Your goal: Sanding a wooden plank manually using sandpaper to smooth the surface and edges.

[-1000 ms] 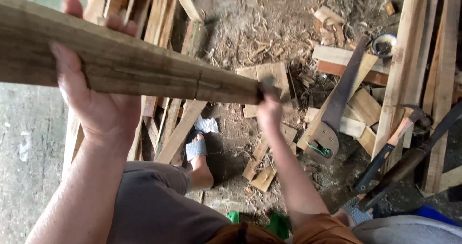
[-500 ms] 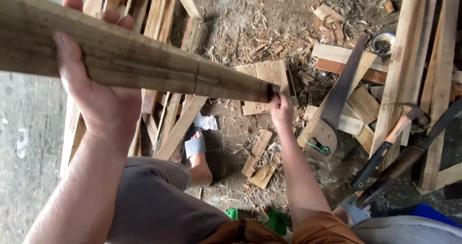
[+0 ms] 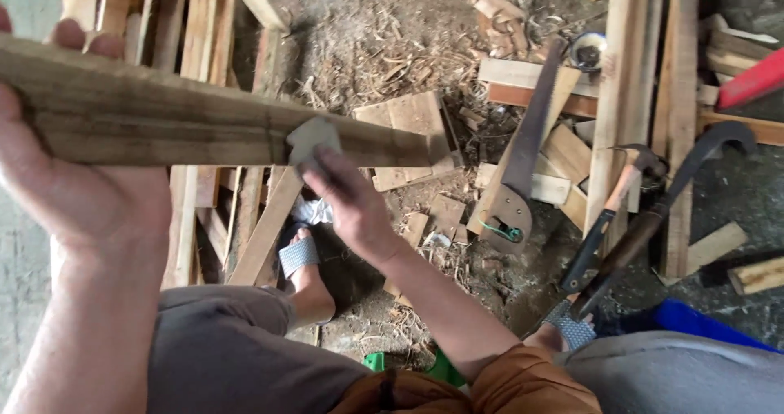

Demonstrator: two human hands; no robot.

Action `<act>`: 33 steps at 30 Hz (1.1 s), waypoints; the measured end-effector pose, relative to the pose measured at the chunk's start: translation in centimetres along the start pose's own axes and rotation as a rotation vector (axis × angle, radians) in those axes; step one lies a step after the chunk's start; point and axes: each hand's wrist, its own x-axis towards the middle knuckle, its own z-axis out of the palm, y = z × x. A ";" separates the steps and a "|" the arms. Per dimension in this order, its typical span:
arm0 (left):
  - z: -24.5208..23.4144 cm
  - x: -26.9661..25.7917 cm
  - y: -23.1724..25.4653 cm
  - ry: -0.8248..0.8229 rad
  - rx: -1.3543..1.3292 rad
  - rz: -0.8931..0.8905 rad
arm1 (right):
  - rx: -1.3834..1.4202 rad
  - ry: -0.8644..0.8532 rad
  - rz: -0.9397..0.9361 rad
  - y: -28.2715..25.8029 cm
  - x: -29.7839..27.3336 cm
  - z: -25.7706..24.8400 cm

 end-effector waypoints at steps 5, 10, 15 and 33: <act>0.2 0.1 0.1 0.013 0.051 -0.015 | -0.212 -0.041 0.232 9.3 -3.7 -1.8; -1.0 0.3 -0.9 0.057 0.094 0.039 | -0.239 -0.071 0.676 8.0 -2.8 -0.8; 0.1 0.5 -0.5 0.056 0.096 0.020 | -0.094 -0.062 0.010 -1.9 2.5 -2.0; 4.8 -0.4 2.3 0.408 -0.159 -0.154 | -0.239 0.142 0.278 11.6 -4.7 -2.4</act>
